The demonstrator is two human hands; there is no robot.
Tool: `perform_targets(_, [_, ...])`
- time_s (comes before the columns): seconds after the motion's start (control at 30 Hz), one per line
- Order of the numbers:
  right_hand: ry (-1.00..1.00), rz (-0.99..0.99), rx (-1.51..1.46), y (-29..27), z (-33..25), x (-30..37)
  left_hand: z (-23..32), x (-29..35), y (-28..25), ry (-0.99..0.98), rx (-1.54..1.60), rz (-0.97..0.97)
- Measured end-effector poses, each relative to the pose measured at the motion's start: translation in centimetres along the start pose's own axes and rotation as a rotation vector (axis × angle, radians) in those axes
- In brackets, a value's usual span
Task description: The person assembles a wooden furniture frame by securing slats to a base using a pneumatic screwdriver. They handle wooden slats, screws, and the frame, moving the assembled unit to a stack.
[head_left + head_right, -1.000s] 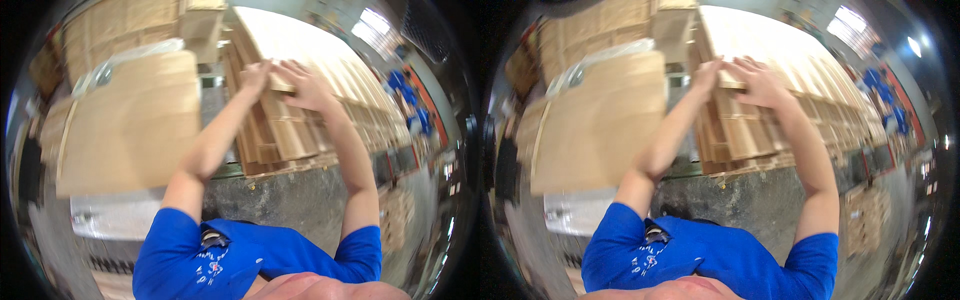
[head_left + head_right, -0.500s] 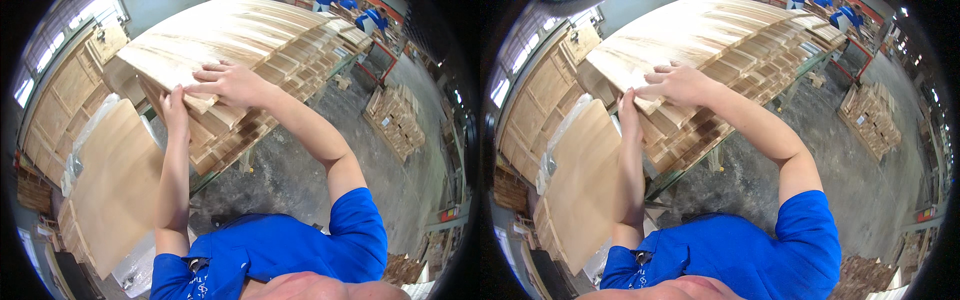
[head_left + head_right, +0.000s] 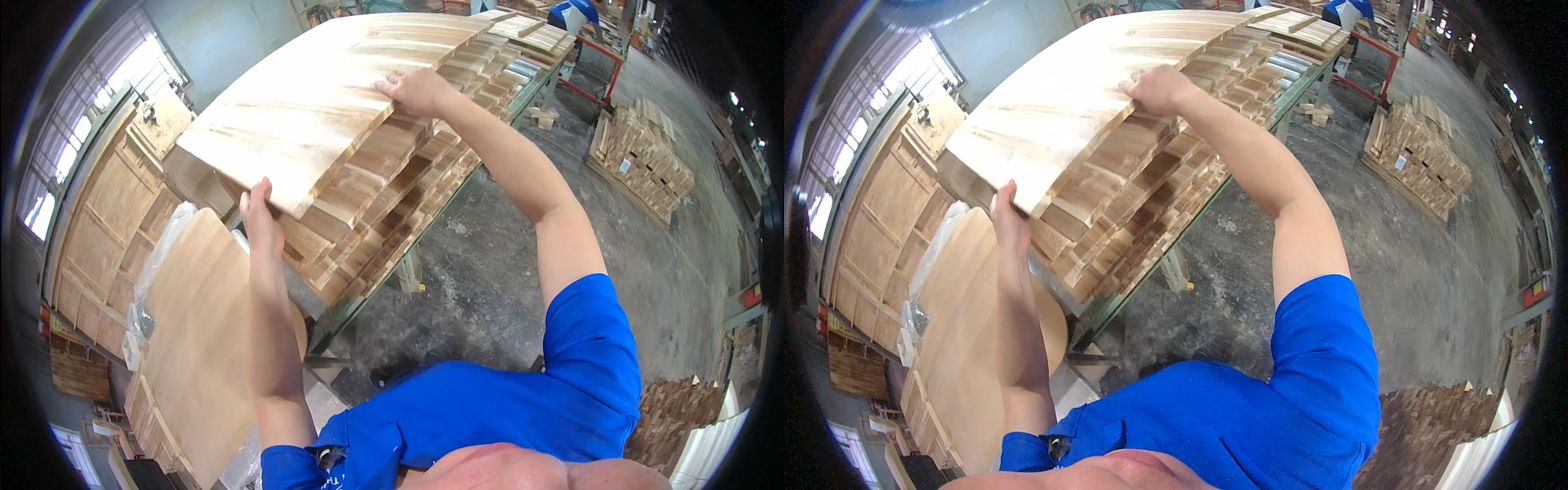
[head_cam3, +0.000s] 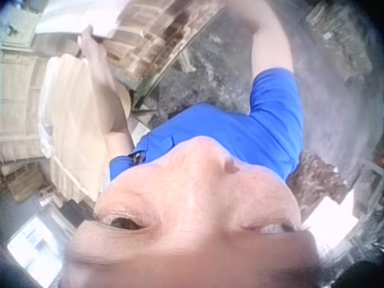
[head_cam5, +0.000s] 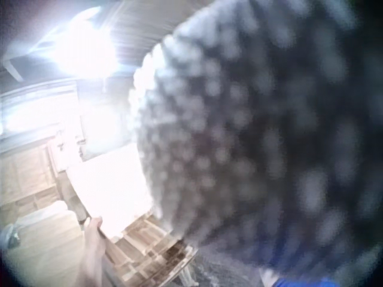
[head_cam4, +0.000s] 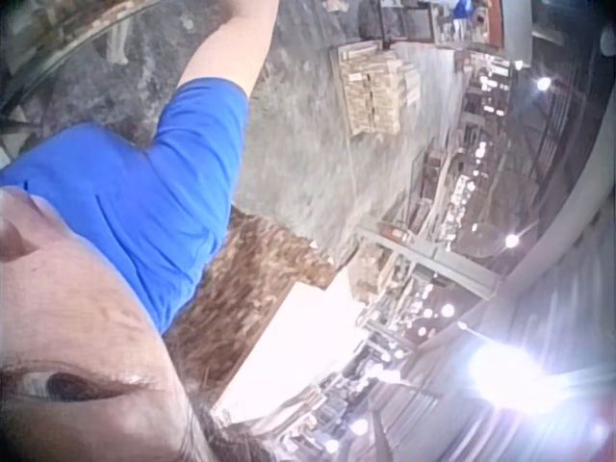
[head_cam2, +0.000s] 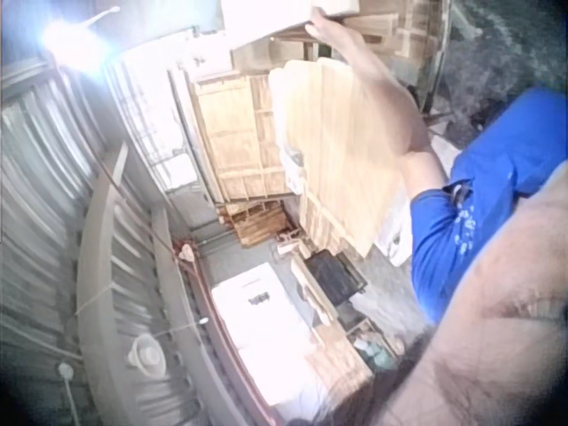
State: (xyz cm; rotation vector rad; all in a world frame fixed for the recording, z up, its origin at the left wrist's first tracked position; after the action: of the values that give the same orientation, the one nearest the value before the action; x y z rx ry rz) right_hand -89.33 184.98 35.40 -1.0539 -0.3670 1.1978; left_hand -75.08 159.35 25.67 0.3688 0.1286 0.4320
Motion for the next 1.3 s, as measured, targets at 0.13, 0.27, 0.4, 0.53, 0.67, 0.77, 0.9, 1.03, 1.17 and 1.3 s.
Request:
perform_targets(0.13, [-0.097,0.293,0.020,-3.1,-2.6,1.4,1.2,2.4,-0.1,0.017,0.164,-0.026])
perform_targets(0.27, [-0.006,0.493,-0.087,-5.3,-1.3,2.7,1.7,2.9,0.7,0.088,0.259,0.059])
perform_targets(0.4, [0.256,0.630,-0.346,-2.8,-1.7,7.0,0.3,5.5,0.2,0.121,0.246,0.148])
perform_targets(0.53, [0.616,0.829,-0.623,3.9,-1.3,13.1,-1.1,5.9,0.4,0.171,0.215,0.169])
perform_targets(0.67, [0.712,0.940,-0.674,7.4,-0.7,14.3,-0.9,4.6,2.1,0.277,0.126,0.083])
perform_targets(0.77, [0.727,1.068,-0.588,7.0,0.2,13.6,-0.3,2.2,0.4,0.535,0.010,0.053])
perform_targets(0.9, [0.677,1.024,-0.491,8.6,1.5,12.6,-2.0,-0.9,-1.5,0.643,-0.168,0.043])
perform_targets(1.03, [0.617,1.049,-0.462,10.5,3.1,12.2,-4.0,-2.9,-2.1,0.476,-0.175,0.145])
perform_targets(1.17, [1.076,1.074,-0.494,17.4,6.7,14.7,-7.0,-6.2,-2.2,0.322,-0.136,0.173])
perform_targets(1.3, [1.267,1.402,-1.454,30.1,6.6,14.2,-11.2,-9.4,-1.5,0.212,-0.104,0.157])
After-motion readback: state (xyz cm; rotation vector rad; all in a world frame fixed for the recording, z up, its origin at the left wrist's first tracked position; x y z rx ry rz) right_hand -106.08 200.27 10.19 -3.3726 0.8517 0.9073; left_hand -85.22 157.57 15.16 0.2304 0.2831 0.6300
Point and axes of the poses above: each hand's wrist, its own x-axis away from the middle knuckle, its own y-axis out of the palm, z = x × y, the point moved 10 cm from there along -x, towards the middle knuckle, and after that the axes turned 11 degrees about -y, right-handed, at the moved point
